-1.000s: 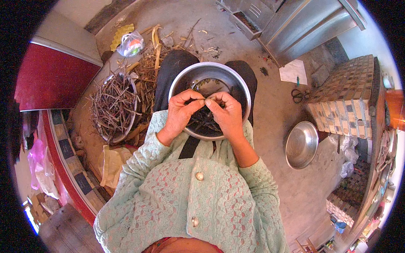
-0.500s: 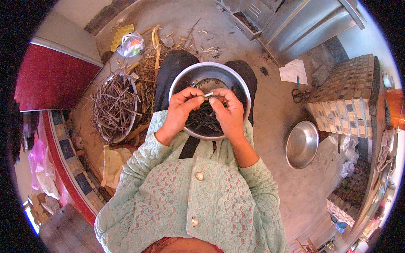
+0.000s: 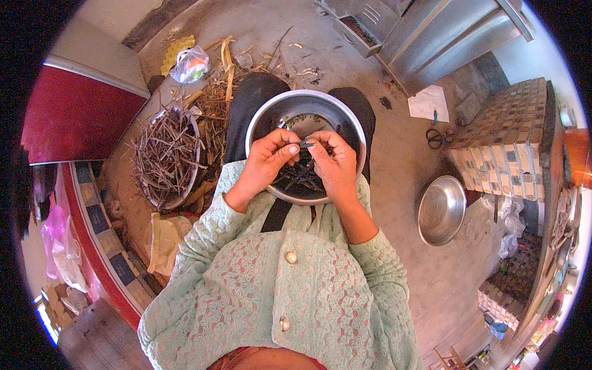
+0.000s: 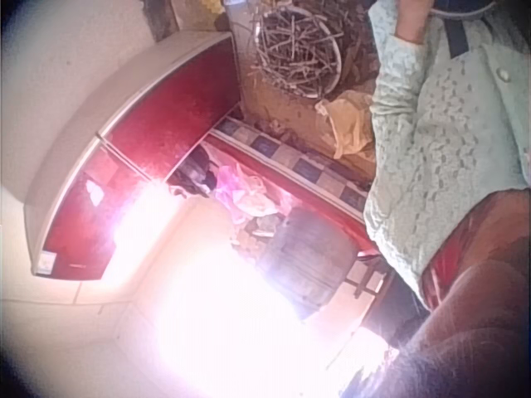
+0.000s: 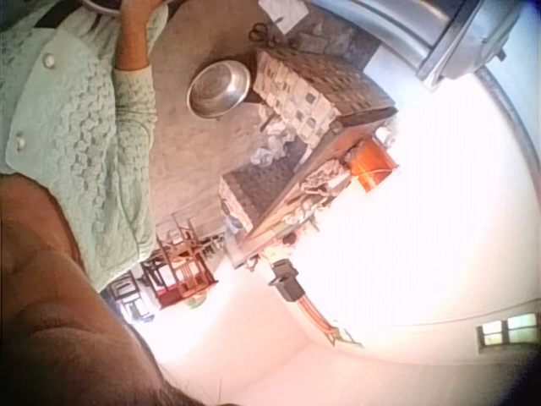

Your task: The person sits on the floor and uses both hands to peel and break apart dried dark vegetable strips over a metal bowl. The person repeatedly picks up pieces, peels off outer layers, and places the processed pieces into the bowl.

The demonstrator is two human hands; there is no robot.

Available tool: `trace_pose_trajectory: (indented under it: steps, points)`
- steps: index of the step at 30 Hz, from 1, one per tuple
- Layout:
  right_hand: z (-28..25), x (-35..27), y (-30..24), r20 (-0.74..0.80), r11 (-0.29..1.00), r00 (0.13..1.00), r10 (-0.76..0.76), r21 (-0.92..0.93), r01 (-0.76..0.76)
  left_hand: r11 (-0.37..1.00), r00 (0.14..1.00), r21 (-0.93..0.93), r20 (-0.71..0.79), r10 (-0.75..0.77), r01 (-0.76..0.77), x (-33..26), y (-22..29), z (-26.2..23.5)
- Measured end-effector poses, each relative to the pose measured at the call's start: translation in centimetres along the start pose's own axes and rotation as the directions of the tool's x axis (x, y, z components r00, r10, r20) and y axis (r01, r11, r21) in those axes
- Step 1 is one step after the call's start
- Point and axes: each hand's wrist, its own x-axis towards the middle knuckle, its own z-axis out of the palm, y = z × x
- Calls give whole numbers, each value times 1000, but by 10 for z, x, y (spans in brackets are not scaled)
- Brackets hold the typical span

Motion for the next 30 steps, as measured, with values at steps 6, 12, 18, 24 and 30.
trace_pose_trajectory:
  steps: [6,12,18,24,30]
  points:
    - [2,0,-1,23,990,999,-45,-132,48,998,998,-16,17,-53,53,-1,-2,-2]
    - [2,0,2,7,979,992,-130,-158,129,969,997,233,15,77,-78,2,4,3]
    - [0,0,1,53,988,998,-35,-146,42,954,995,284,4,100,-97,0,-1,-1]
    - [5,-3,1,13,988,1000,-29,-150,30,998,998,33,12,-62,62,0,4,0]
    - [1,1,4,42,996,999,5,86,-9,989,993,-90,23,-119,121,0,9,0]
